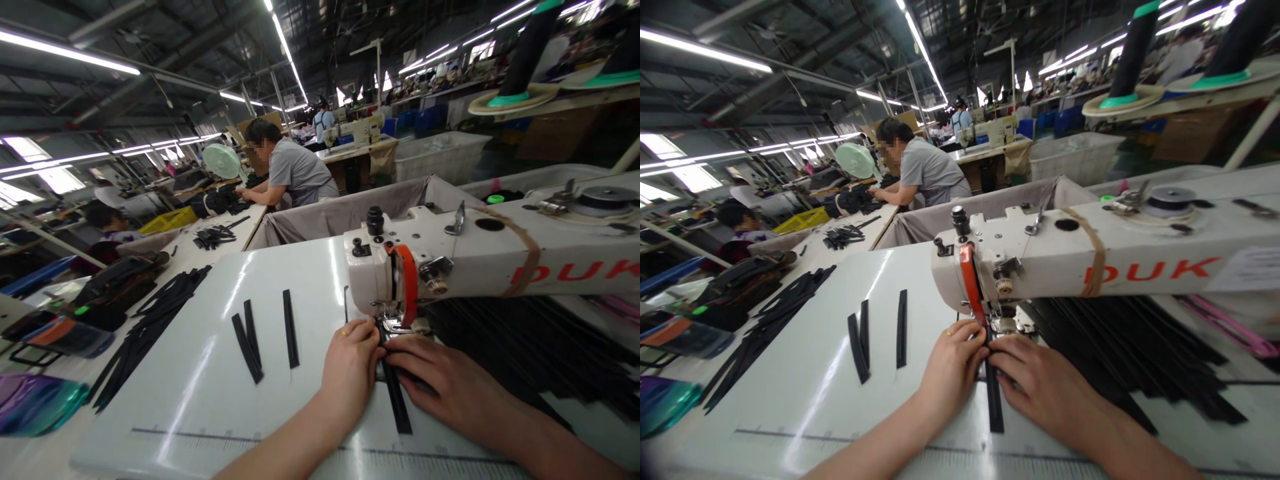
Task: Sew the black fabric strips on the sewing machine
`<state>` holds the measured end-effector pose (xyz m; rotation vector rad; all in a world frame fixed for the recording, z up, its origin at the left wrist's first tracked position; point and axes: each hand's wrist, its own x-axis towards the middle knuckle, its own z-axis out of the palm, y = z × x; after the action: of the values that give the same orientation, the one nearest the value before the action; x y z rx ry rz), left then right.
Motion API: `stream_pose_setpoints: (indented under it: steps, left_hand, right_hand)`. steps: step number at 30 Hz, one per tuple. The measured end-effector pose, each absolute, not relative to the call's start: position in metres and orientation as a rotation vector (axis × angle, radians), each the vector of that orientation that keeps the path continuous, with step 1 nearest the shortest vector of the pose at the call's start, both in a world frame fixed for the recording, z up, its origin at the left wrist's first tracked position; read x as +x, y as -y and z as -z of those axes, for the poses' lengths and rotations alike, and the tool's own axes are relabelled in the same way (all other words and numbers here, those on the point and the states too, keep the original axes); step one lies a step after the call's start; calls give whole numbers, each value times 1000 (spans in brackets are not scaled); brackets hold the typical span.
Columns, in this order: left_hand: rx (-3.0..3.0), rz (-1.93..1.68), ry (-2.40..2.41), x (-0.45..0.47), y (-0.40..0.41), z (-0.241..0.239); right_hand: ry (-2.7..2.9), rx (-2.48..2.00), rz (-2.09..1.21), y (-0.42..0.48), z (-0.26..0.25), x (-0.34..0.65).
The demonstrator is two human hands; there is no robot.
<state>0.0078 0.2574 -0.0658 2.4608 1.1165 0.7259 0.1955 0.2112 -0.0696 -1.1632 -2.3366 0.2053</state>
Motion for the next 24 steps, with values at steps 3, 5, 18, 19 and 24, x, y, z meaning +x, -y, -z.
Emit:
stream_pose_setpoints:
  steps: [3, 5, 18, 19, 24]
  left_hand:
    - [2454, -726, -1118, 8, -256, 68]
    - [2457, -727, -1119, 9, -257, 69]
    - [2447, -673, -1179, 13, -269, 64]
    - [2448, -673, -1176, 13, -268, 65]
    - [2446, -669, -1150, 13, -267, 63]
  right_hand:
    - [2329, -1134, -191, -211, 67, 194]
    - [2327, -1128, -170, -211, 66, 194]
    - [2317, -1030, -285, -209, 61, 198]
    - [2305, -1037, -270, -210, 62, 197]
    - [2282, -1094, -127, -215, 68, 197]
